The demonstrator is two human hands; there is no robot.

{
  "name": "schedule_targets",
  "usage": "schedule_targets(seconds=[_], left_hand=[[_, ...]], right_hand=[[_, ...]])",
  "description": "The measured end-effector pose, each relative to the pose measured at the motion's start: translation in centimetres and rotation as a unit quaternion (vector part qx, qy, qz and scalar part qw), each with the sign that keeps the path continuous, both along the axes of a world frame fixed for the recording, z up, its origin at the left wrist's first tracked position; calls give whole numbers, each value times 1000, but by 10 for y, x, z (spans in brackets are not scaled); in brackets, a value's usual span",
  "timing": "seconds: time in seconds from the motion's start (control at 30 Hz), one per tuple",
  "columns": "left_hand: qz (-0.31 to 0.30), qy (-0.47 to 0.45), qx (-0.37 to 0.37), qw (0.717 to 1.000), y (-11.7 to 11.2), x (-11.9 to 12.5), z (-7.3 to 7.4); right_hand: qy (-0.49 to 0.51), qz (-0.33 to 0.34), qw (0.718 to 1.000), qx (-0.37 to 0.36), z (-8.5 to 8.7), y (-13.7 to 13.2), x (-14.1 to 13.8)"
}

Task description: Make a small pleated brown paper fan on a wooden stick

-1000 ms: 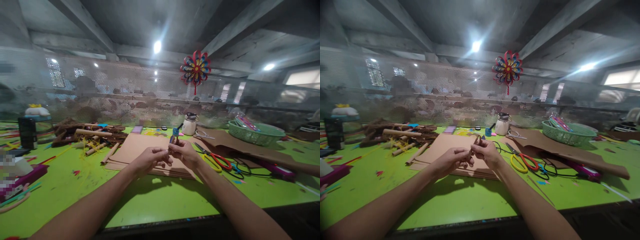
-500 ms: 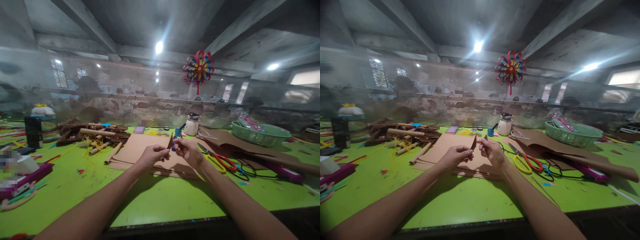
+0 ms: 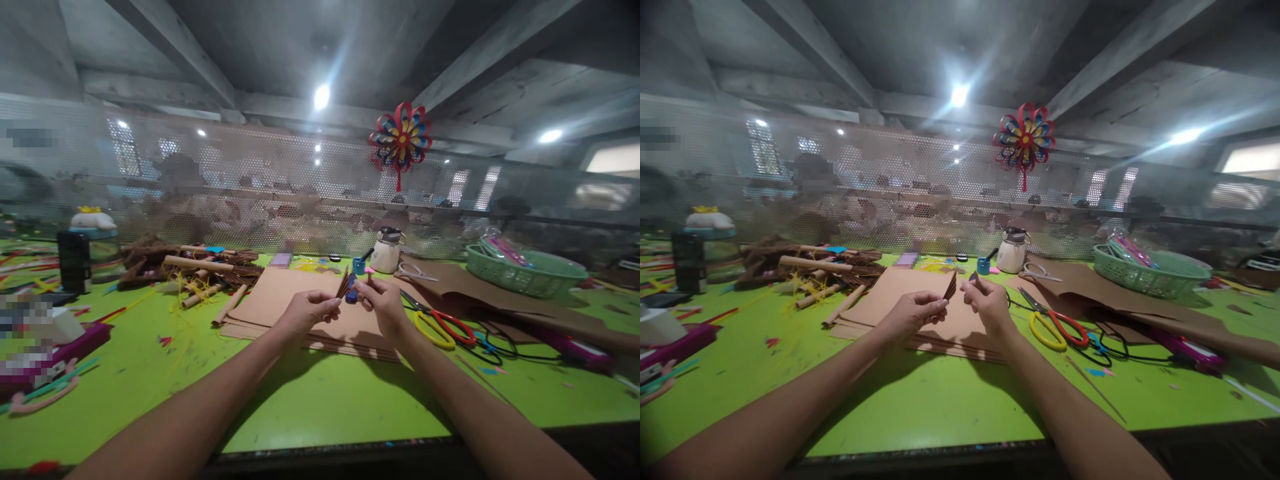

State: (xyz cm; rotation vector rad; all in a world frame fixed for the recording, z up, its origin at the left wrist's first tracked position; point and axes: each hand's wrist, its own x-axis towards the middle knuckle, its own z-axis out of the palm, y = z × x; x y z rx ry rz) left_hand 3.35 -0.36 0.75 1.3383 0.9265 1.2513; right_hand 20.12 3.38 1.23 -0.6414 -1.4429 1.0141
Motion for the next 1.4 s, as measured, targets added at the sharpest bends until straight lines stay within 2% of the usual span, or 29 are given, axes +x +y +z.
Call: schedule_targets(seconds=[0.1,0.2,0.43,0.53,0.7,0.8,0.93,1.07,1.2,1.33,1.4], left_hand=[[-7,-12,-3,1000,2,-1,-2],[-6,-23,-6,1000,3,-2,-4],[9,-33,-23,999,5,-6,-5],[14,-39,-35,999,5,-8,-4],[9,-42,-31,999,6,-10,-6],[18,-29,-31,999,7,-11,-7],[39,30,-31,998,11,-11,-9],[55,94,-40,993,14,-11,-10],[47,145,-77,985,8,-12,-6],[15,132,-134,982,0,-14,1],[4,127,-137,982,-1,-17,2]], right_hand=[[-8,-79,996,46,0,0,1],[-26,-114,989,89,2,-3,1],[-90,-104,980,144,6,-10,-1],[-117,-104,979,132,3,-5,-2],[-114,-64,991,41,-3,4,-2],[-126,-82,986,66,-4,5,-1],[-204,-99,959,168,-4,1,-2],[-330,-111,899,267,-4,-4,-4],[-419,-117,853,290,-5,-8,-4],[-462,-102,830,295,-4,-10,-1],[-476,-90,821,302,-4,-10,1]])
